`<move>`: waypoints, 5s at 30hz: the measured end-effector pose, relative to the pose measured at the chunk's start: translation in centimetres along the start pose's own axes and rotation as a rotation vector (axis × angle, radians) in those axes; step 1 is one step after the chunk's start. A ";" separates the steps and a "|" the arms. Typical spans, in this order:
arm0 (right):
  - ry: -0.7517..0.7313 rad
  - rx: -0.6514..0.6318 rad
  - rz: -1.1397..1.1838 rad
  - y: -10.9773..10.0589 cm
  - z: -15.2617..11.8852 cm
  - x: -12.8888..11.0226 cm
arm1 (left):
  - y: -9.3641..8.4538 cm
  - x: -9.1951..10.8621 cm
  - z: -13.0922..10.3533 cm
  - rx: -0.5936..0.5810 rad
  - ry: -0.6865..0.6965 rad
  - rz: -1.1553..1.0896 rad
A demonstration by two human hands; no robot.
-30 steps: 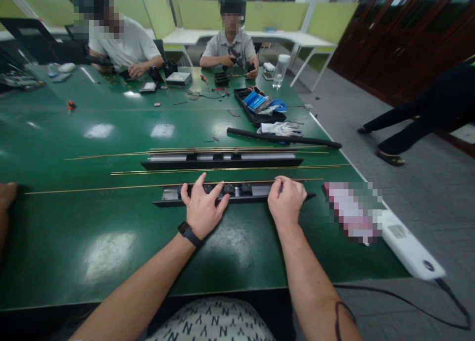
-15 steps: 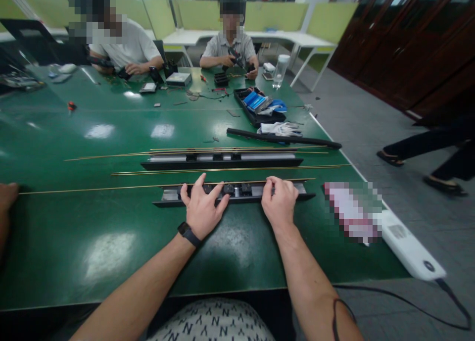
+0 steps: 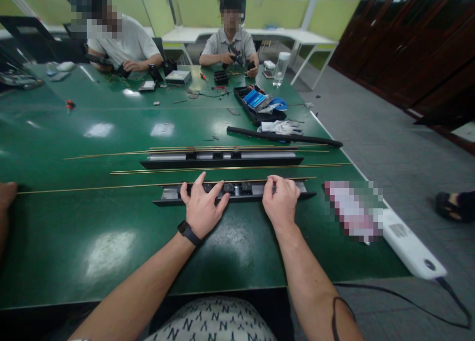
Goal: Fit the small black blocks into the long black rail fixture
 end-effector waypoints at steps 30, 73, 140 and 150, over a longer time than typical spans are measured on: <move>0.329 0.120 -0.166 -1.4 1.5 2.7 | 0.1 -0.3 0.0 0.009 0.003 -0.009; 0.031 -0.031 0.061 -0.2 0.0 -0.5 | 0.0 -0.2 0.0 0.001 0.000 -0.001; -0.026 -0.017 0.095 0.0 -0.2 -0.5 | 0.2 0.1 0.1 0.003 0.007 -0.001; -0.083 -0.029 0.124 0.1 -0.4 -0.7 | 0.3 0.1 0.0 0.009 0.016 0.020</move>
Point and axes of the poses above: each hand's wrist, its own z-axis towards the middle knuckle, its own y-axis out of the palm, x = y × z, the point moved 1 cm from there along z, towards the middle knuckle, and after that the axes turned 3 degrees about z, right-handed, at the moved point
